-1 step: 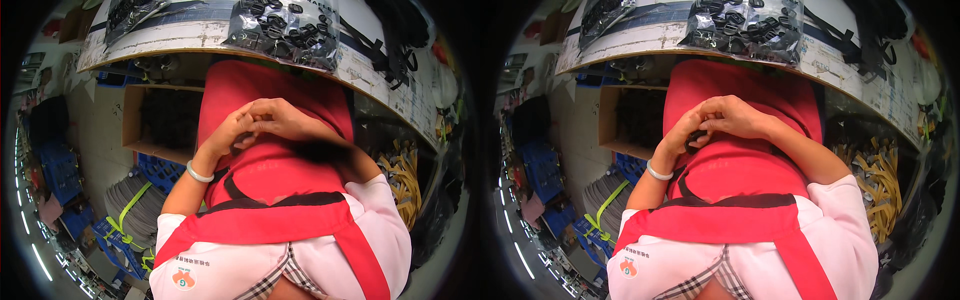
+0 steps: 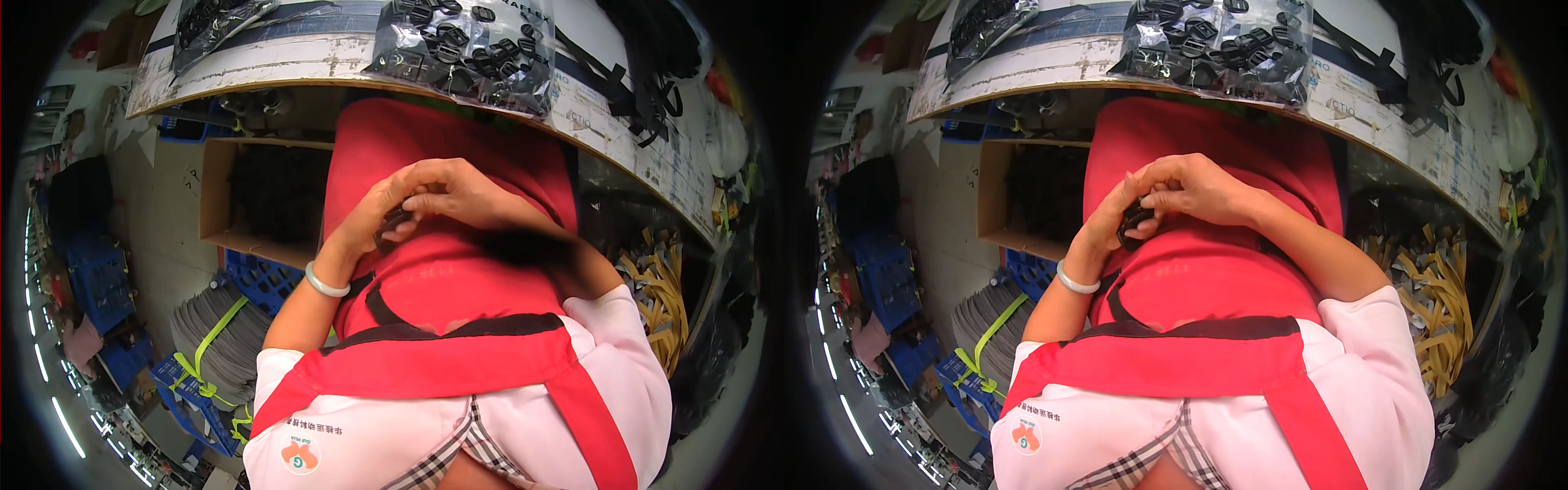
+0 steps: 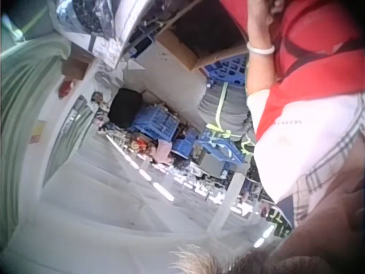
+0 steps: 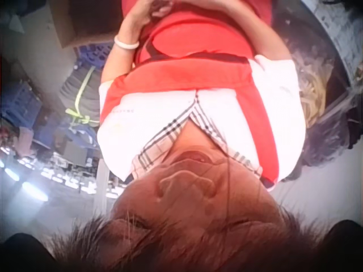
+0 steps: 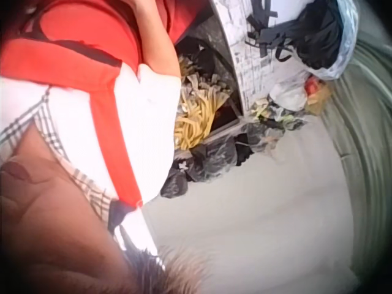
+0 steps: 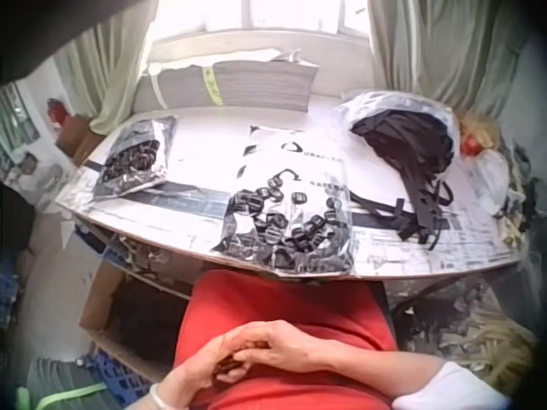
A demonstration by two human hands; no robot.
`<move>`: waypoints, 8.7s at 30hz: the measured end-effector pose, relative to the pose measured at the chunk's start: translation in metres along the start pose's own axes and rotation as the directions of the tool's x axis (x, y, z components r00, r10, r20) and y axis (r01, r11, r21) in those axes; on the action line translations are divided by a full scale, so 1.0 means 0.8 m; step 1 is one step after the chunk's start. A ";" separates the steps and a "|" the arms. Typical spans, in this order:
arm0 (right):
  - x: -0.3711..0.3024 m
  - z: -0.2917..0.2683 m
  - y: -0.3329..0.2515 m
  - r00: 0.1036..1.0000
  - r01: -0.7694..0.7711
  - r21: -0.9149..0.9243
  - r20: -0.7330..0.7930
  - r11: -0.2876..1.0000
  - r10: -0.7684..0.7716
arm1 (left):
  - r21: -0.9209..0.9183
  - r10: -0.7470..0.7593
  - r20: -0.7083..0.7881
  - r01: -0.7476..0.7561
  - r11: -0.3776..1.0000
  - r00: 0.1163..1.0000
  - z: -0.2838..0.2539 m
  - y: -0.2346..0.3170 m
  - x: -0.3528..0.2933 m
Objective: The recorder is assembling small plastic buckles onto black straps at a workshop bench.
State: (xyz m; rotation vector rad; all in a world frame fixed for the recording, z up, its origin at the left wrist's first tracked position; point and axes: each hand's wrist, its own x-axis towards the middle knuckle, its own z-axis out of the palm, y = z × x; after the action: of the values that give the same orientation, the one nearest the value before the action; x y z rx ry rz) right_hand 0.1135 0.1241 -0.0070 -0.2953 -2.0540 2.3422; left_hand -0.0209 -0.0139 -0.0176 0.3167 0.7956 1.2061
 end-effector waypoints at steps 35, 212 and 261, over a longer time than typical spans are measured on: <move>-0.119 -0.344 -0.066 0.304 -0.881 -0.407 -0.877 0.239 -0.372 | -0.521 -0.111 -0.031 0.079 0.850 0.993 0.004 -0.023 0.012; -0.028 -0.015 -0.054 0.884 -0.073 0.493 -0.370 0.867 0.285 | 0.890 0.858 -0.034 -0.376 0.259 0.512 0.045 0.031 0.033; 0.002 -0.013 -0.008 0.929 -0.101 0.210 -0.331 0.972 0.168 | 0.794 0.751 -0.561 -0.031 0.607 0.348 -0.030 0.068 -0.153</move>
State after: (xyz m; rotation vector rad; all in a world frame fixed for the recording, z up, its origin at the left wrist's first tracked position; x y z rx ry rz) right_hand 0.1130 0.1355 -0.0019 -0.8041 -1.6846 2.3276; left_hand -0.0923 -0.1117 0.0449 0.5335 2.2760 1.5540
